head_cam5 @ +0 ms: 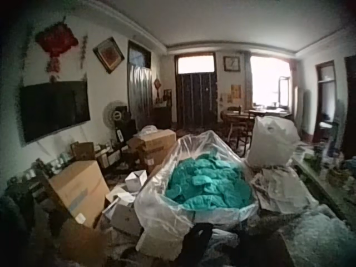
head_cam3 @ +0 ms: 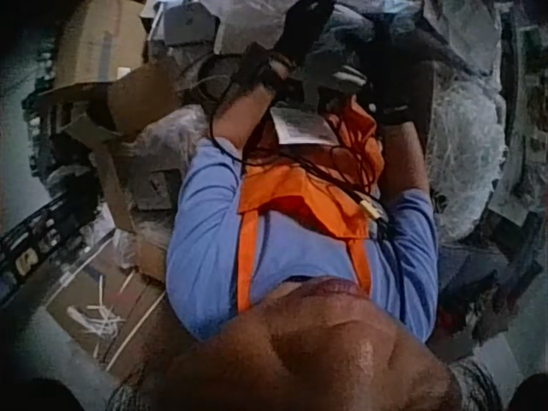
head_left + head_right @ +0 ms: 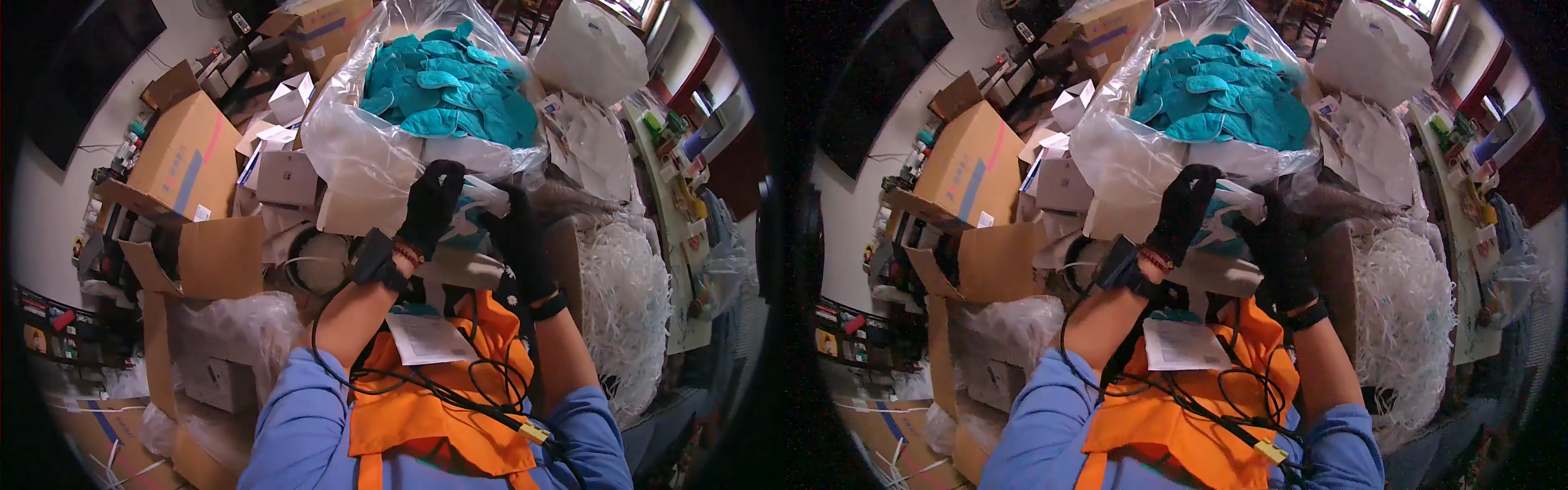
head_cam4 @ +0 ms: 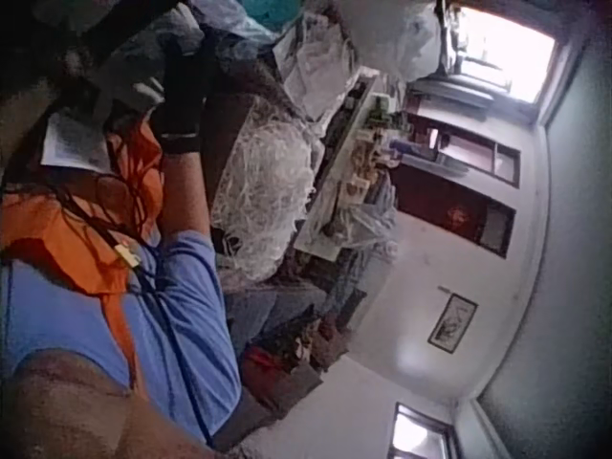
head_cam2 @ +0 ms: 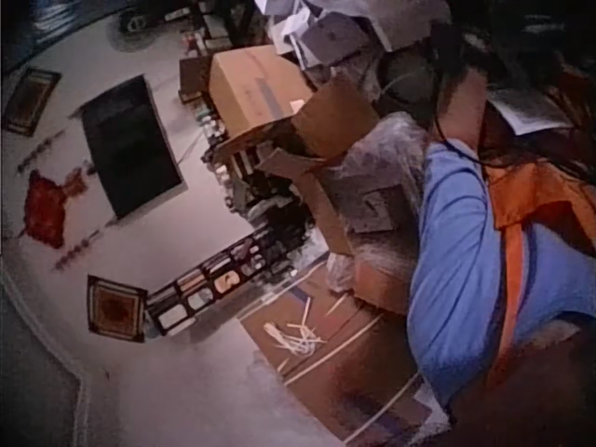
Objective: Sort green masks from a large plastic bag into smaller individual clear plastic bags.
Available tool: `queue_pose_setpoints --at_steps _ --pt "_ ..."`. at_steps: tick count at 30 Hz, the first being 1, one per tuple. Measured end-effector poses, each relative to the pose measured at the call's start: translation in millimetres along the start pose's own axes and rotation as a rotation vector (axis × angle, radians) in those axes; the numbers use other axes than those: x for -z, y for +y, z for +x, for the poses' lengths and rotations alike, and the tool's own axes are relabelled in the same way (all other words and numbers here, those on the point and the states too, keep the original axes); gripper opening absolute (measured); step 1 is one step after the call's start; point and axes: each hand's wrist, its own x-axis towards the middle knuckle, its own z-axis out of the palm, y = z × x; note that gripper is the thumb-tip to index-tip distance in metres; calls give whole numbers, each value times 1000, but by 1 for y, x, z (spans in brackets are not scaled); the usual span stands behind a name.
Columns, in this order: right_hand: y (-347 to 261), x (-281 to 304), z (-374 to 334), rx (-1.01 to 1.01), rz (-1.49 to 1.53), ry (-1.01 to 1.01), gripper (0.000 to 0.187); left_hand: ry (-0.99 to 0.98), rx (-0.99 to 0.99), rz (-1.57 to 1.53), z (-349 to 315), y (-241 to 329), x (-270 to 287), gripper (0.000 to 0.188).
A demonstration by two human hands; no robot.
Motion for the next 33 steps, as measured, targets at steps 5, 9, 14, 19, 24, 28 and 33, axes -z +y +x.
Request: queue_pose_setpoints --at_steps 5,9,14,19,24,28,33 --pt "-14 6 2 -113 -327 -249 31 35 -136 -21 3 -8 -8 19" --pt "6 17 -5 -181 -88 -332 26 -18 -169 35 0 -4 -8 26" --pt "22 58 -15 37 -349 -321 24 4 -55 -137 -6 -31 17 31" --pt "6 52 -32 -5 -283 -59 21 80 -138 401 -19 -39 49 25" --pt "-27 52 -33 126 -998 -27 11 121 -180 302 -34 -42 41 24" --pt "0 62 -22 124 -858 -83 15 144 -154 529 -29 -40 41 22" --pt "-25 73 -20 120 -678 5 14 78 18 288 -35 -22 42 19"
